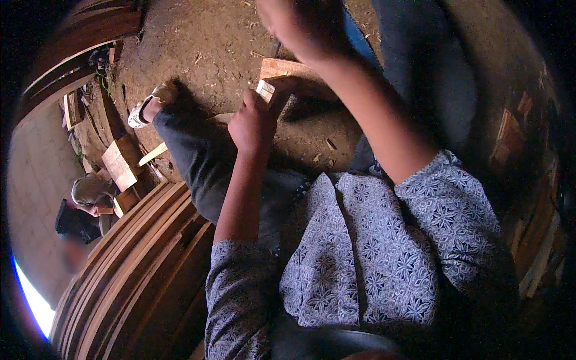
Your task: The person sits on the ground and uses a chisel to carve a small wooden block, repeatedly removing shavings and shaping the interior. The person rotates the block to access different sides and continues carving throughout the clip.
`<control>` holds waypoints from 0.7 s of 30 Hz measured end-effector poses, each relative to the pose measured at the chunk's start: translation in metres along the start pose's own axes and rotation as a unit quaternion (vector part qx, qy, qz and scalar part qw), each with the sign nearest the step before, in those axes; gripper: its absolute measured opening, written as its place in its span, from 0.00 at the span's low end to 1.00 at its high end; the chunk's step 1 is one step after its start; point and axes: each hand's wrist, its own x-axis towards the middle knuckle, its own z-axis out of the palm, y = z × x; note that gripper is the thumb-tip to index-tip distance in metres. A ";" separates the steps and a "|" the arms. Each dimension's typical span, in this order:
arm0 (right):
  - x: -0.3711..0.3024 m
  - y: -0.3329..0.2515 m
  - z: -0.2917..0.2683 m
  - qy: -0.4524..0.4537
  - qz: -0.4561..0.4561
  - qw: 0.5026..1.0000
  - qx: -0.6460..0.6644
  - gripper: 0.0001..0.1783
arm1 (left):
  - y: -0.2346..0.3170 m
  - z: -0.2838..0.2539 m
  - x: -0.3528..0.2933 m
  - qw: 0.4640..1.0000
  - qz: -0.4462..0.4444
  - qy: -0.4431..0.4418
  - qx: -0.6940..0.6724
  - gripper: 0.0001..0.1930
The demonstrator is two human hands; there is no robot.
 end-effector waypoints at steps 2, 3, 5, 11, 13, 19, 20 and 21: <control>-0.018 0.065 -0.002 -0.032 0.040 0.985 -0.163 0.28 | 0.013 -0.005 0.010 1.000 0.021 -0.011 0.002 0.28; -0.022 0.069 -0.001 -0.023 0.078 0.989 -0.123 0.28 | 0.008 -0.003 0.006 1.000 0.014 -0.012 0.010 0.28; -0.025 0.063 -0.002 -0.005 0.145 0.988 -0.044 0.28 | 0.001 -0.001 0.001 1.000 0.004 -0.005 0.024 0.28; -0.005 0.002 -0.008 -0.029 0.056 0.995 -0.084 0.28 | 0.000 0.001 0.001 1.000 0.008 -0.002 0.014 0.26; 0.004 0.004 0.000 0.001 -0.080 0.996 0.024 0.28 | -0.005 0.002 -0.002 1.000 0.014 0.006 0.021 0.25; -0.022 0.071 -0.007 -0.016 0.065 0.996 -0.053 0.27 | 0.002 0.004 0.005 1.000 0.022 0.010 0.012 0.23; -0.020 0.059 -0.006 -0.050 0.064 0.990 -0.114 0.27 | 0.000 0.006 0.006 1.000 0.014 -0.007 0.016 0.22; -0.020 0.046 -0.006 -0.058 0.149 0.982 -0.100 0.27 | -0.002 0.007 0.007 1.000 0.007 -0.024 0.019 0.22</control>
